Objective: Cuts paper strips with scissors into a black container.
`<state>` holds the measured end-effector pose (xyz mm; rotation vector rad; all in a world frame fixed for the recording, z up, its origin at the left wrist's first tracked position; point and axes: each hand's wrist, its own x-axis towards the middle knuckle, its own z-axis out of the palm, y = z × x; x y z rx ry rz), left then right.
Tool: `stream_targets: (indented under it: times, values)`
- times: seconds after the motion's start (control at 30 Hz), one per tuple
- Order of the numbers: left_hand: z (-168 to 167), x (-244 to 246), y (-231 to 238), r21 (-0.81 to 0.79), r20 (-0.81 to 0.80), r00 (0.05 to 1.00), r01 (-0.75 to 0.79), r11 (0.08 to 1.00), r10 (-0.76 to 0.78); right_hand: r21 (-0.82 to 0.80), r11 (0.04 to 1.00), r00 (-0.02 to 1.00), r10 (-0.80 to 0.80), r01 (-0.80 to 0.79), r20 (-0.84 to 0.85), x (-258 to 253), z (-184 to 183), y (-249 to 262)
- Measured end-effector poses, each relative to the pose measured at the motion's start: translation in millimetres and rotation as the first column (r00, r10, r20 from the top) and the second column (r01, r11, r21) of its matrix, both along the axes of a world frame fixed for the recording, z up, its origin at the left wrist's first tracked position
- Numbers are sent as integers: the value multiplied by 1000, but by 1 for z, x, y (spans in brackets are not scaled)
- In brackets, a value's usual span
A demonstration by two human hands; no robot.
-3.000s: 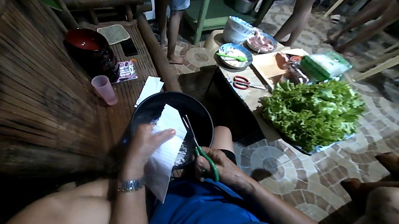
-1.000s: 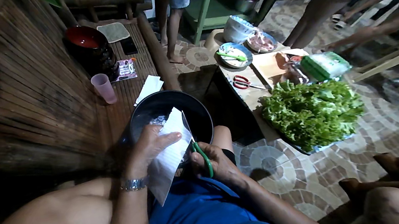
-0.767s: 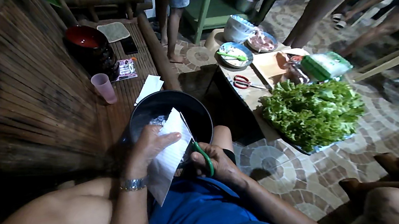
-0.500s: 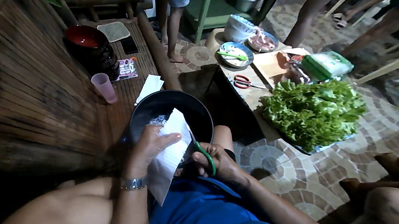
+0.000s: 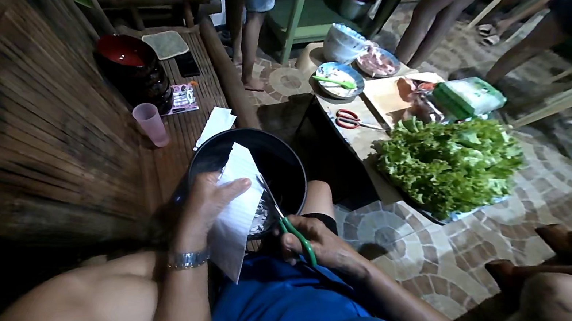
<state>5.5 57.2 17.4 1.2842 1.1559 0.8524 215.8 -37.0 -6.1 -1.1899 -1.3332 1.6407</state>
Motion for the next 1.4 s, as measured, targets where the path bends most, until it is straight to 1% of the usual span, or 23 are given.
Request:
stream_targets:
  times: [0.13, 0.3, 0.6, 0.7, 0.9, 1.03, 1.17, 1.3, 1.4]
  values:
    - [1, 0, -1, -11, -3, 1000, 14, 1000, -14, -6, 1000, 1000, -12, 12, 4, -2, 2, 1]
    - [0, 1, 0, -16, -3, 1000, 16, 1000, -16, 23, 999, 1000, -27, 26, 4, -3, 1, 1]
    - [-1, 2, 2, -16, -18, 999, 32, 999, -32, 46, 994, 995, -97, 96, 25, -8, -1, -2]
    - [0, 4, 2, -25, -31, 999, 14, 1000, -15, 47, 991, 992, -125, 124, 9, -9, -3, -3]
    - [0, 7, 0, -55, -20, 997, 70, 996, -71, 34, 994, 994, -106, 106, 8, -10, -2, 2]
    - [1, 8, 2, -48, -31, 998, 62, 997, -63, 59, 990, 992, -130, 129, 11, -12, -1, 3]
    - [0, 7, 0, -43, -3, 998, 69, 997, -69, 42, 989, 990, -144, 144, 3, -13, -1, 3]
    - [-1, 8, 0, -55, -10, 995, 96, 994, -97, 41, 989, 990, -142, 141, 7, -14, 1, 6]
    - [-2, 8, 1, -51, -14, 997, 79, 996, -80, 43, 988, 988, -152, 151, 17, -16, 4, 8]
